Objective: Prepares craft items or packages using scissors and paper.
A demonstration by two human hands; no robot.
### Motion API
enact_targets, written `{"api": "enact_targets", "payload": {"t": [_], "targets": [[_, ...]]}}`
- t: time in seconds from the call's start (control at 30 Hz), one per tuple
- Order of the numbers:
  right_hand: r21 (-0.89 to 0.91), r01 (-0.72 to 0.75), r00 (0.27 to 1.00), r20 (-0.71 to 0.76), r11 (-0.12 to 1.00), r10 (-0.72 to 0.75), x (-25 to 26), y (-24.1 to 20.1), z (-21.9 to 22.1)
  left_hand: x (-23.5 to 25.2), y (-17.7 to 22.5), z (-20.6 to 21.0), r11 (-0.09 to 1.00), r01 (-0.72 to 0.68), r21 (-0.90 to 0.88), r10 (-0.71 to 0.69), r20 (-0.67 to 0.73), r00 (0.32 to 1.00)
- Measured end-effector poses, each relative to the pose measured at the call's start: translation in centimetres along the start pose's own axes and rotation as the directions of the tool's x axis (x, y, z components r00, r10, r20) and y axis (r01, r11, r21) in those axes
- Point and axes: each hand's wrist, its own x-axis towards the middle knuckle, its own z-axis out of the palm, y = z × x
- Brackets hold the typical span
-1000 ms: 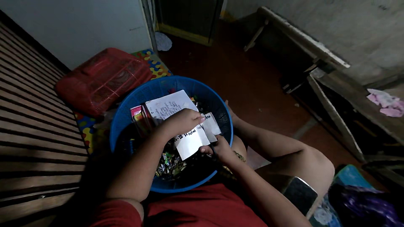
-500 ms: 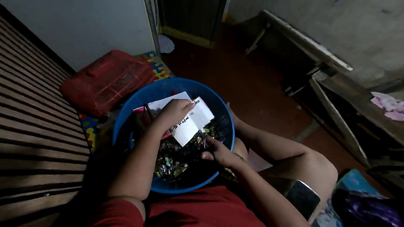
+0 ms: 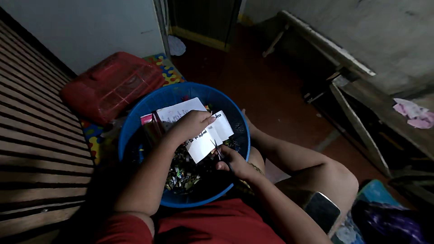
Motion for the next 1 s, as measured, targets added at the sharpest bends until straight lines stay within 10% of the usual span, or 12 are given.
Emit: {"api": "enact_targets", "payload": {"t": [1.0], "targets": [[-0.037, -0.006, 0.999, 0.049, 0.999, 0.008, 0.07, 0.00, -0.12, -0.21, 0.53, -0.02, 1.000, 0.021, -0.012, -0.020, 0.038, 0.999]]}}
